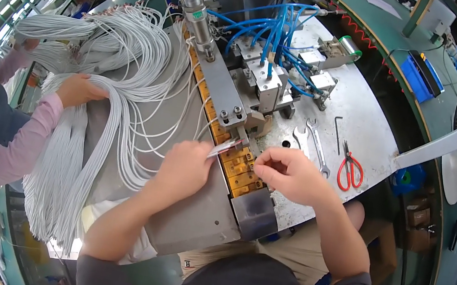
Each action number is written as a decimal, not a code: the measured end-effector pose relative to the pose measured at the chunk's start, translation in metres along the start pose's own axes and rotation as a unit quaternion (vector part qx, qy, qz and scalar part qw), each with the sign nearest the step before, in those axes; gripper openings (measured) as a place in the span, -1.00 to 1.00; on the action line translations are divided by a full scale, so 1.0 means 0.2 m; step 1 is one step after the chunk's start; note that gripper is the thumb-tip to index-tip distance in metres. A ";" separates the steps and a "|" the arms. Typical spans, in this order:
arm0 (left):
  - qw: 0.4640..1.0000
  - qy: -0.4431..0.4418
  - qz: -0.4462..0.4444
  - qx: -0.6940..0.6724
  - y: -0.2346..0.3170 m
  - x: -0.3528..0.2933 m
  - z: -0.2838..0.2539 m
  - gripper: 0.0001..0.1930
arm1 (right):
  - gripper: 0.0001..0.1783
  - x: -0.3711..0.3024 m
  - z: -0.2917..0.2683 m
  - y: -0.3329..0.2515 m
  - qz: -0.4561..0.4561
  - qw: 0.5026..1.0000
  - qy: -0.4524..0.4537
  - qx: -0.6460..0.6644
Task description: The person inserts wire ends into slots on a machine fixture by hand and gathers bundles of wires.
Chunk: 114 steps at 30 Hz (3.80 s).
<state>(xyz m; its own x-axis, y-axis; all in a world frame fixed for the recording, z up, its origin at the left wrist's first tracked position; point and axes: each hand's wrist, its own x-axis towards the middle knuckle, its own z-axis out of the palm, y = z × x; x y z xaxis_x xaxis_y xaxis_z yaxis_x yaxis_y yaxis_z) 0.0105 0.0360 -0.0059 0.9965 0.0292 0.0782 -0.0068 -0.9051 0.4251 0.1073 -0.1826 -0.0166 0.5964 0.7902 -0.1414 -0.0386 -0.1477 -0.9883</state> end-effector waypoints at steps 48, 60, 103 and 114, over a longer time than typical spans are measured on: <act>0.939 -0.025 0.054 -0.340 0.19 -0.09 -0.01 -0.91 | -0.95 -0.02 0.09 -0.09 -0.060 0.998 -0.022 -0.017; 0.996 -0.007 0.050 -0.075 0.12 -0.04 0.04 -0.84 | -0.78 0.09 -0.02 0.07 0.106 0.993 0.044 -0.025; 0.912 -0.142 -0.087 -0.376 0.15 -0.03 -0.08 -0.82 | -0.78 -0.03 0.10 -0.11 -0.101 0.989 0.002 -0.105; 0.919 -0.281 0.027 -0.273 0.17 -0.08 -0.15 -0.81 | -0.91 0.03 0.05 -0.02 -0.033 0.995 0.095 -0.019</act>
<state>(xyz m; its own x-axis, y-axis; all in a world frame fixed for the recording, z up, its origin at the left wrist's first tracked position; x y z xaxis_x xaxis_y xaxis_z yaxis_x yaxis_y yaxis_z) -0.0087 0.0172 0.0340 0.8777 -0.3734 -0.3004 0.0541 -0.5456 0.8363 0.1035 -0.1723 -0.0144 0.7370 0.6733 -0.0593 0.0335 -0.1240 -0.9917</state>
